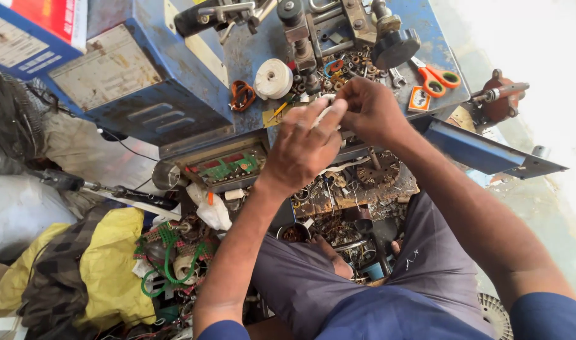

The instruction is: The person sits on the floor at a cluttered repair workbench and winds white fabric tape around a circular metal component, repeatedly rotating the part and pressing the tape down to secure it as they wrap. They occasionally pull out more tape from the roll and continue winding around the ring-shaped part.

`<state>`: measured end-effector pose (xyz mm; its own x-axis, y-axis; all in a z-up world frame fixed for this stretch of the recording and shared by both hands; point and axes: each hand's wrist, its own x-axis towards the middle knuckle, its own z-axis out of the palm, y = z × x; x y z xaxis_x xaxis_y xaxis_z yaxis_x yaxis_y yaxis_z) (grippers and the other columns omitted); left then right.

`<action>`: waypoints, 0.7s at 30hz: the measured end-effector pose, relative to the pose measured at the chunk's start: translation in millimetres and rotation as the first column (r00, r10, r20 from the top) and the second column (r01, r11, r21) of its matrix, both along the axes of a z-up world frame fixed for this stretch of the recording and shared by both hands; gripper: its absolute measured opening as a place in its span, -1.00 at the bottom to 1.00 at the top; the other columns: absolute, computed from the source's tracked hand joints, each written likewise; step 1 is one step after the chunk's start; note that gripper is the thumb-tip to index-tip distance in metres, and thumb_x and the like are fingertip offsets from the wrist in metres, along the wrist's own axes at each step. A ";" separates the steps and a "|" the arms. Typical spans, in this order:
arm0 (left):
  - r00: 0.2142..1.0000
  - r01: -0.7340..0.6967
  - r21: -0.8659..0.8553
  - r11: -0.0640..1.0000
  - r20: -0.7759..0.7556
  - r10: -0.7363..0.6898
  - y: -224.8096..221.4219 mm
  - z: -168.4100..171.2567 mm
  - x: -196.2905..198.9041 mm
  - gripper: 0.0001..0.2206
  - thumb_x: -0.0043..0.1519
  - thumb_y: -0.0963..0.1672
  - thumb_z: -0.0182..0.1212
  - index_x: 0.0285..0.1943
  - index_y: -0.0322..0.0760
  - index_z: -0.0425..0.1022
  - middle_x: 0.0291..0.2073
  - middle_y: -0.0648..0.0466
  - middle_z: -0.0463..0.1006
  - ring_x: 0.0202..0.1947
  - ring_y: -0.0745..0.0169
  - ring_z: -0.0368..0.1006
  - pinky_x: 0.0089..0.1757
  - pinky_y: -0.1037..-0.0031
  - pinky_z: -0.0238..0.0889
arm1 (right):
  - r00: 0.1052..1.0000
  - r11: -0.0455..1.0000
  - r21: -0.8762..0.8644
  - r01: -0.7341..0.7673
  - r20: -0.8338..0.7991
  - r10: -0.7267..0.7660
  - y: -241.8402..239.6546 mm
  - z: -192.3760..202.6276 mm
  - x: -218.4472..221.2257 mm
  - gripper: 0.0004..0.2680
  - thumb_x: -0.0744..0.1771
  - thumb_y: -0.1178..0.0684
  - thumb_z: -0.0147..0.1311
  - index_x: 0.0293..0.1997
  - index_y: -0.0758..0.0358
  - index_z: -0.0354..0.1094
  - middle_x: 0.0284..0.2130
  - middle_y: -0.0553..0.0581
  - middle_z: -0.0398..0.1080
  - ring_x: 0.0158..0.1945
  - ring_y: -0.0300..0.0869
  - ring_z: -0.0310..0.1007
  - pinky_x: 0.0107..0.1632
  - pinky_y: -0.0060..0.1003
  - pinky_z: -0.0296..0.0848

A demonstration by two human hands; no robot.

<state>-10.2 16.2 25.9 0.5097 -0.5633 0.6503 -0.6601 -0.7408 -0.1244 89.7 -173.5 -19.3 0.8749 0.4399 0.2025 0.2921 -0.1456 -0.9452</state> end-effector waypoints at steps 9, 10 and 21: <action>0.982 -0.037 0.386 0.922 0.187 -0.039 -7.0 -7.9 10.3 -0.86 0.39 -0.12 0.21 -0.11 -0.21 0.68 0.57 0.11 0.09 0.53 0.01 0.00 0.43 0.13 -0.07 | 0.995 0.989 -0.141 0.046 0.098 -0.032 -2.1 1.2 8.4 -0.83 0.25 0.15 0.30 -0.19 0.35 0.41 -0.40 0.08 0.54 -0.32 -0.33 0.52 -0.25 -0.36 0.49; 0.981 -0.038 0.389 0.921 0.190 -0.039 -8.2 -10.8 12.2 -0.86 0.39 -0.12 0.21 -0.11 -0.21 0.68 0.57 0.11 0.09 0.53 0.01 0.00 0.43 0.13 -0.07 | 0.994 0.989 -0.138 0.046 0.101 -0.032 -2.0 -4.0 10.7 -0.83 0.25 0.15 0.30 -0.19 0.35 0.41 -0.40 0.08 0.54 -0.32 -0.33 0.52 -0.25 -0.36 0.49; 0.998 0.037 -0.098 0.995 0.063 -0.031 -30.7 -56.4 -41.7 -0.79 0.35 -0.18 0.24 0.14 -0.26 0.43 0.25 -0.06 0.32 0.30 0.01 0.24 0.33 0.12 0.12 | 0.967 0.987 0.149 -0.060 -0.238 0.095 -3.8 10.9 -0.5 -0.81 0.26 0.24 0.33 -0.17 0.33 0.34 -0.40 0.04 0.47 -0.35 -0.33 0.50 -0.28 -0.42 0.51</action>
<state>-51.9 -14.4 -30.5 0.4486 -0.5109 0.7333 -0.6784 -0.7288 -0.0928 89.2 -177.4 -8.4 0.8696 0.4910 0.0522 0.0561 0.0068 -0.9984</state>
